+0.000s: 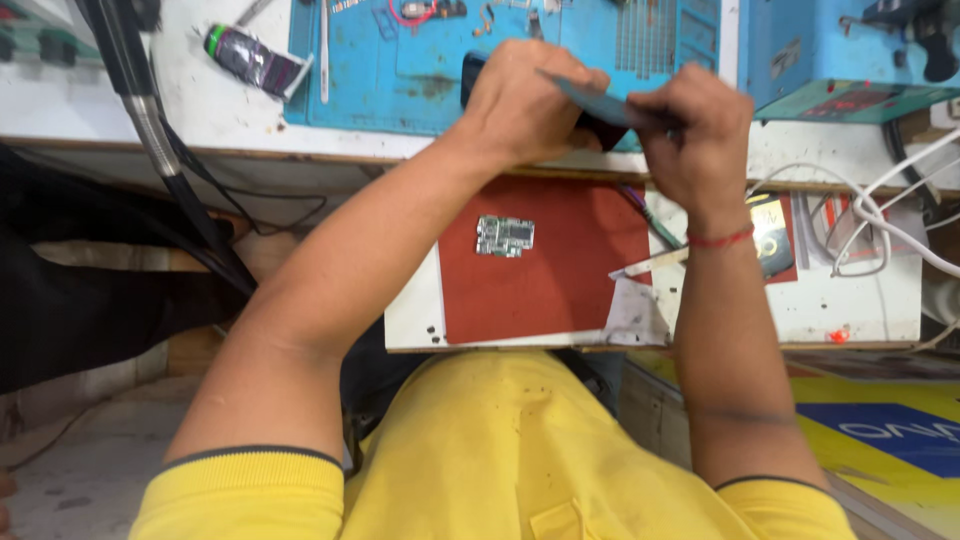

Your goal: The person uses a plastic card to pry open the back cover of a smartphone. After removing the cover, they use a screwdriver to unscrew internal components and remove the battery.

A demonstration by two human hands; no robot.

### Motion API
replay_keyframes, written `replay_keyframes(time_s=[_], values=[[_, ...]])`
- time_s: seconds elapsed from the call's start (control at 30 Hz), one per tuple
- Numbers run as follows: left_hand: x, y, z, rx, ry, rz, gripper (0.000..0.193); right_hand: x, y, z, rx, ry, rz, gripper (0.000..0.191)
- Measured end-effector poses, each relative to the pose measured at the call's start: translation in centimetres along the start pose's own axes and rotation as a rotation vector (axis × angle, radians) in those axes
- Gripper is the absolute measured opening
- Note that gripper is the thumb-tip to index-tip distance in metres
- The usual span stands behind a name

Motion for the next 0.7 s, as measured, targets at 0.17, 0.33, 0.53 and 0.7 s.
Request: replay_keyframes(time_s=[0.17, 0.33, 0.53, 0.7], values=[[0.4, -0.4, -0.9, 0.002, 0.031, -0.056, 0.043, 1.9, -0.6, 0.3, 0.055, -0.069, 0.072, 0.018], [-4.6, -2.9, -5.9, 0.041, 0.499, -0.271, 0.074, 1.3, -1.6, 0.4, 0.176, -0.092, 0.244, 0.023], [-6.8, -6.8, -0.2, -0.64, 0.276, -0.608, 0.072, 2.4, -3.6, 0.7, -0.216, -0.273, -0.017, 0.016], [-6.0, -7.6, 0.5, -0.719, 0.249, -0.531, 0.069, 4.3, -3.3, 1.9, -0.149, -0.216, -0.178, 0.023]])
Point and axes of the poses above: each hand's wrist, its own x-axis towards the middle knuckle, its own z-axis out of the palm, y = z × x, the point moved 8 cm from there along x, towards the middle knuckle, and after that the axes turned 11 degrees about x, right-handed, at the moved point
